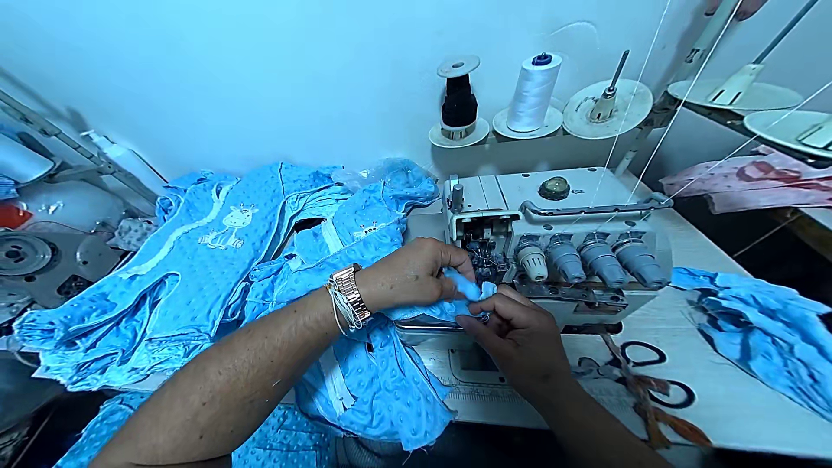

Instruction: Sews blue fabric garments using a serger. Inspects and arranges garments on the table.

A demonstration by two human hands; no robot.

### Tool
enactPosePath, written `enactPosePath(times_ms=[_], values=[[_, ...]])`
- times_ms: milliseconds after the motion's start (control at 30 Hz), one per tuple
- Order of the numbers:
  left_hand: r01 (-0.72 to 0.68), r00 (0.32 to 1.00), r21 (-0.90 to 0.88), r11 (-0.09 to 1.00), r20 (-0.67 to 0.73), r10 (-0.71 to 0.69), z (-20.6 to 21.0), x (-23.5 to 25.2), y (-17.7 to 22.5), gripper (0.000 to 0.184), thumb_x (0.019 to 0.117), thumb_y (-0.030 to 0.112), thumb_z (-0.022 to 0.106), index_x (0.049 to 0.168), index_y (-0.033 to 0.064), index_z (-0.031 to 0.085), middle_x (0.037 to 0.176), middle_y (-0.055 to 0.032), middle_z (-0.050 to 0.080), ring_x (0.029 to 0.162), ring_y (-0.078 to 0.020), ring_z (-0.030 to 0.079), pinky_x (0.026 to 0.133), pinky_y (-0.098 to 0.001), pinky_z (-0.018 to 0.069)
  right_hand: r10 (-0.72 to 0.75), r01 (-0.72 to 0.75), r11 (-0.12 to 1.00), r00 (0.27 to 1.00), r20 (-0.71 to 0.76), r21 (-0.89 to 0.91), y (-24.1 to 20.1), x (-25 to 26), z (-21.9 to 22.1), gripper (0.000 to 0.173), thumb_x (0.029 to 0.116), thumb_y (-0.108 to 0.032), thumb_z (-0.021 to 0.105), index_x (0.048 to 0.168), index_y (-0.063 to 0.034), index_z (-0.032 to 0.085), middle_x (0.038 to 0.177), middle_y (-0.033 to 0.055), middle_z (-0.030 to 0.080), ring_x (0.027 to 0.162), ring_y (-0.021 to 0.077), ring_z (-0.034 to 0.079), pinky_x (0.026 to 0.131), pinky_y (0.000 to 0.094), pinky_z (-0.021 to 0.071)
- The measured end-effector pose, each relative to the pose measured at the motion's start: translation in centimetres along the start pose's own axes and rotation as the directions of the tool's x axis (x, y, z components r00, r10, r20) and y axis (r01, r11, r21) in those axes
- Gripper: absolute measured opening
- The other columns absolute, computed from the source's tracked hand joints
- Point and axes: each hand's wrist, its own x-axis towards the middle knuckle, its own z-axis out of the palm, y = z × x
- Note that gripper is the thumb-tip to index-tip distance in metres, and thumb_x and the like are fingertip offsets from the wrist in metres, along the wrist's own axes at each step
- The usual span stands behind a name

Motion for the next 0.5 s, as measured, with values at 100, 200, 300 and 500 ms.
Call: enactPosePath(times_ms=[100,200,300,500], values=[[-0.144,0.978,0.35,0.925,0.196,0.078,-0.5,-0.3,0.4,0.018,0.0832,-0.007,0.071,0.098,0.0021,0.075,0.094,-0.0092,0.073,0.089,-0.0196,0.069,0.078,-0.0383,0.0569,-0.082,0.081,0.996,0.996,0.018,0.042,0.1,-0.7,-0.2,0.015,0.0919,-0.027,0.069,0.084,-0.0148,0.07,0.079,-0.0073,0.057,0.061,-0.0062,0.048,0.054,0.0082,0.0423],[-0.332,0.943,0.587,0.738,0.209,0.258,1.1,-1.2,0.7,0.011,0.0777,-0.004,0.072,0.079,0.0065,0.073,0.08,-0.007,0.068,0.082,-0.0268,0.067,0.067,-0.0445,0.0547,-0.209,0.212,0.975,0.977,-0.036,0.071,1.4,-2.6,0.2,0.017,0.0955,-0.021,0.066,0.086,-0.0073,0.069,0.083,-0.0003,0.065,0.065,-0.0039,0.055,0.058,0.0089,0.0473],[-0.392,0.917,0.615,0.684,0.199,0.347,2.2,-1.7,0.4,0.01,0.0801,-0.002,0.069,0.076,0.0072,0.072,0.076,-0.005,0.064,0.076,-0.0225,0.065,0.063,-0.0376,0.0509,-0.28,0.286,0.957,0.955,-0.098,0.057,2.0,-3.4,0.5,0.013,0.0962,-0.014,0.064,0.087,-0.005,0.066,0.091,0.0029,0.069,0.068,-0.004,0.059,0.061,0.0073,0.0488],[-0.335,0.932,0.693,0.639,0.141,0.335,3.4,-2.2,1.3,0.012,0.0815,0.003,0.068,0.07,0.0069,0.067,0.069,-0.0048,0.062,0.071,-0.0218,0.064,0.059,-0.0364,0.0482,-0.25,0.259,0.965,0.957,-0.145,0.046,2.0,-1.9,0.7,0.013,0.0871,-0.012,0.066,0.077,-0.0043,0.062,0.086,0.0042,0.071,0.063,-0.0045,0.058,0.057,0.0074,0.0467]])
